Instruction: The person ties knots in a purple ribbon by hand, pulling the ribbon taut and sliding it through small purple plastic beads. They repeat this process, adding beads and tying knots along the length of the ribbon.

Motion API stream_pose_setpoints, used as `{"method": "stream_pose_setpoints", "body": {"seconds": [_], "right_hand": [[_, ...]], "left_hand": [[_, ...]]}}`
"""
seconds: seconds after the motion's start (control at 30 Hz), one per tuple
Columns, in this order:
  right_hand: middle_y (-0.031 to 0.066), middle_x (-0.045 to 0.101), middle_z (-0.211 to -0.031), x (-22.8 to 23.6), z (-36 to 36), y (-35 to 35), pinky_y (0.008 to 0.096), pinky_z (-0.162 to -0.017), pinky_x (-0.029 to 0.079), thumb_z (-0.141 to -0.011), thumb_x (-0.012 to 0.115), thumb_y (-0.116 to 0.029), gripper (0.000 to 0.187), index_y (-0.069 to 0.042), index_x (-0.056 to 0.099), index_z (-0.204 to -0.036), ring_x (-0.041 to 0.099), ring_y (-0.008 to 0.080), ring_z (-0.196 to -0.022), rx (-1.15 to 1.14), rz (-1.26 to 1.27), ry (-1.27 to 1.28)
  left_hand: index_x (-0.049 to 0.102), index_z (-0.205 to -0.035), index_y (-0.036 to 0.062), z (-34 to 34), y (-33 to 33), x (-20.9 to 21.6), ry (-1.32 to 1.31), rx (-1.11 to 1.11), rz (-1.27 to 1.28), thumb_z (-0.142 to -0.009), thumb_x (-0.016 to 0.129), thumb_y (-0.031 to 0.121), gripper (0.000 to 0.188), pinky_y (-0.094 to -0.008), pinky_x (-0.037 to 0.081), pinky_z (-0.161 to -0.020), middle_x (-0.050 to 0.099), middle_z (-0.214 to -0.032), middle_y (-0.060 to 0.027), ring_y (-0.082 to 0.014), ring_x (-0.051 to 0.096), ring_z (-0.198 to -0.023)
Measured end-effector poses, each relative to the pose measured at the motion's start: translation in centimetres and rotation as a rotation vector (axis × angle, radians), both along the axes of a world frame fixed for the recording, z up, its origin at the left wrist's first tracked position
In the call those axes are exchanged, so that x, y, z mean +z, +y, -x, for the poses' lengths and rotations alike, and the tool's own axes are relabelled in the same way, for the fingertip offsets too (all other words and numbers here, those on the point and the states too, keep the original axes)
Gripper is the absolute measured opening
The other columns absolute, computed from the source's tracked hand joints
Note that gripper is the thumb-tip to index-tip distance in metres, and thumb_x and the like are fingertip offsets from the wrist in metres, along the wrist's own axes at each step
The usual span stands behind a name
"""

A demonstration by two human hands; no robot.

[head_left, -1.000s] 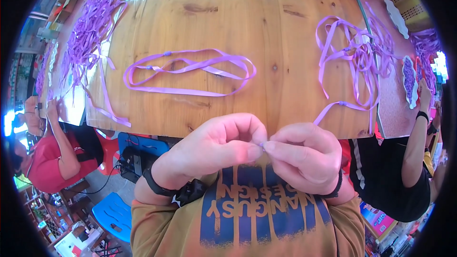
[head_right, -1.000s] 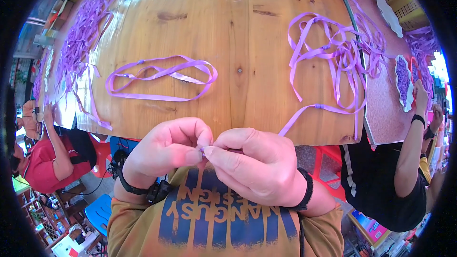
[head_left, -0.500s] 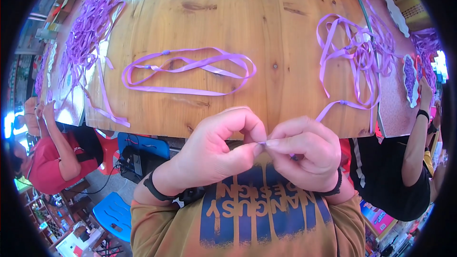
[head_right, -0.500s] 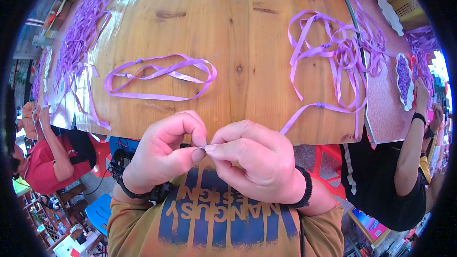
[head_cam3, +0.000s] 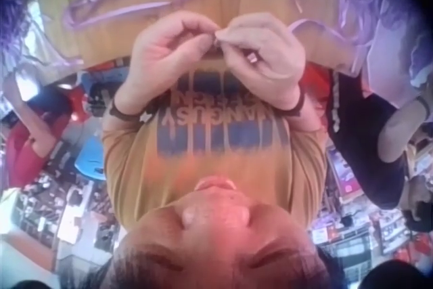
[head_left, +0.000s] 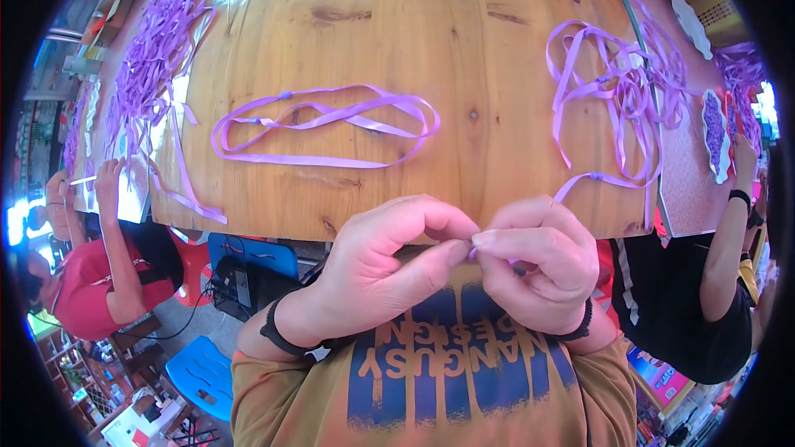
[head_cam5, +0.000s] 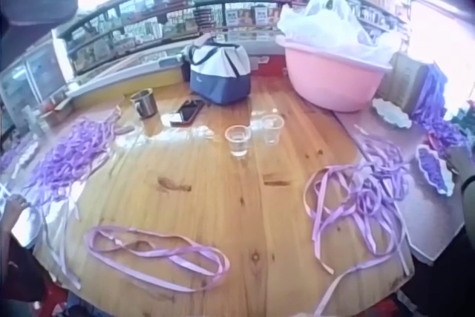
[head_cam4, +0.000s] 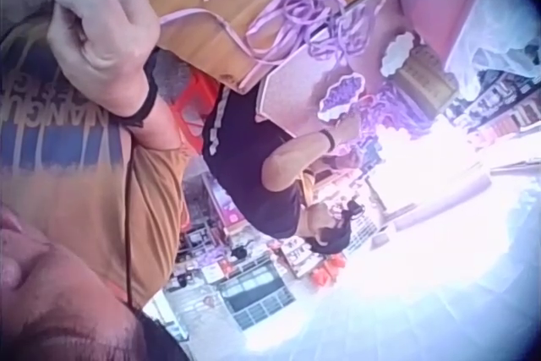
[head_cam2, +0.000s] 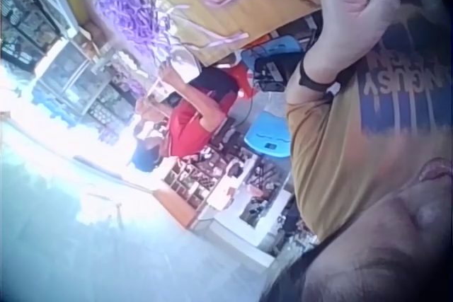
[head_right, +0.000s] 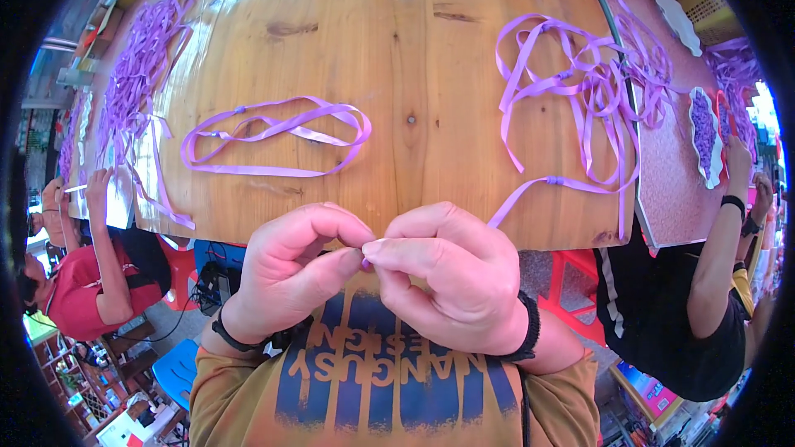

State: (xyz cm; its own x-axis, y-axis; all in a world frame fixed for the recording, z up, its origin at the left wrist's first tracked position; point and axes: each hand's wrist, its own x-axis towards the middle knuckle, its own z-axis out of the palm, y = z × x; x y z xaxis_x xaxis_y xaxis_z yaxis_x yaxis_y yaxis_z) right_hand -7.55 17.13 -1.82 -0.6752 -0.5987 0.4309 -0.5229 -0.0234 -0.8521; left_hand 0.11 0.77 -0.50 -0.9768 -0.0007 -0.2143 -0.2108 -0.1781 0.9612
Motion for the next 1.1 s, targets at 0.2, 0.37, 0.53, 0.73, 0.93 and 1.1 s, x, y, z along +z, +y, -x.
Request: {"method": "stream_pose_setpoints", "body": {"seconds": [0.2, 0.37, 0.53, 0.73, 0.93, 1.1], "right_hand": [[0.0073, 0.058, -0.079, -0.1, 0.0, 0.1, 0.0209, -0.047, 0.041, -0.065, 0.065, 0.01, 0.026, -0.005, 0.061, -0.087, 0.055, 0.0116, -0.061, 0.02, -0.01, 0.039], [0.0037, 0.055, -0.061, 0.4, 0.1, 0.3, 0.0232, -0.044, 0.038, -0.063, 0.069, 0.005, 0.02, -0.005, 0.062, -0.078, 0.054, 0.0134, -0.053, -0.011, -0.144, 0.063], [0.003, 0.054, -0.057, -0.1, -0.2, 0.3, 0.0247, -0.043, 0.036, -0.062, 0.073, 0.0, 0.018, -0.007, 0.063, -0.075, 0.051, 0.015, -0.048, -0.023, -0.146, 0.088], [0.0041, 0.051, -0.056, 0.3, 0.2, 0.0, 0.0258, -0.04, 0.034, -0.063, 0.07, 0.002, 0.017, -0.004, 0.061, -0.077, 0.047, 0.015, -0.043, -0.01, -0.138, 0.06], [0.0027, 0.05, -0.055, 0.5, -0.3, 0.1, 0.0258, -0.041, 0.032, -0.064, 0.067, 0.002, 0.012, -0.004, 0.061, -0.072, 0.043, 0.0141, -0.043, 0.007, -0.145, 0.026], [0.002, 0.046, -0.053, 0.4, -0.3, -0.1, 0.0263, -0.04, 0.03, -0.064, 0.067, 0.002, 0.012, -0.005, 0.061, -0.072, 0.042, 0.0145, -0.042, 0.02, -0.122, 0.04]], "left_hand": [[0.058, -0.084, -0.004, 0.4, 0.3, -0.3, 0.244, -0.001, 0.346, -0.076, 0.058, -0.006, 0.009, -0.0239, 0.046, -0.065, 0.059, -0.08, -0.0099, -0.0151, 0.058, -0.072], [0.056, -0.079, -0.0021, 0.3, 0.4, -0.2, 0.247, 0.037, 0.42, -0.071, 0.058, -0.008, 0.011, -0.0248, 0.045, -0.06, 0.058, -0.075, -0.0097, -0.016, 0.057, -0.068], [0.055, -0.077, -0.001, 0.4, 0.1, -0.5, 0.379, 0.046, 0.62, -0.068, 0.058, -0.008, 0.012, -0.0263, 0.044, -0.058, 0.057, -0.071, -0.0092, -0.0189, 0.057, -0.065], [0.055, -0.076, -0.0003, 0.1, -0.3, -1.0, 0.413, 0.105, 0.631, -0.066, 0.059, -0.008, 0.013, -0.0279, 0.044, -0.056, 0.056, -0.069, -0.0091, -0.0202, 0.056, -0.062], [0.054, -0.075, 0.0002, -0.1, -0.7, -1.2, 0.498, 0.113, 0.717, -0.064, 0.058, -0.009, 0.015, -0.0286, 0.043, -0.055, 0.056, -0.068, -0.0086, -0.0213, 0.055, -0.06], [0.055, -0.076, 0.0009, -0.3, -0.8, -1.2, 0.521, 0.125, 0.752, -0.064, 0.058, -0.007, 0.015, -0.0314, 0.044, -0.06, 0.057, -0.069, -0.0082, -0.0231, 0.055, -0.061]]}}
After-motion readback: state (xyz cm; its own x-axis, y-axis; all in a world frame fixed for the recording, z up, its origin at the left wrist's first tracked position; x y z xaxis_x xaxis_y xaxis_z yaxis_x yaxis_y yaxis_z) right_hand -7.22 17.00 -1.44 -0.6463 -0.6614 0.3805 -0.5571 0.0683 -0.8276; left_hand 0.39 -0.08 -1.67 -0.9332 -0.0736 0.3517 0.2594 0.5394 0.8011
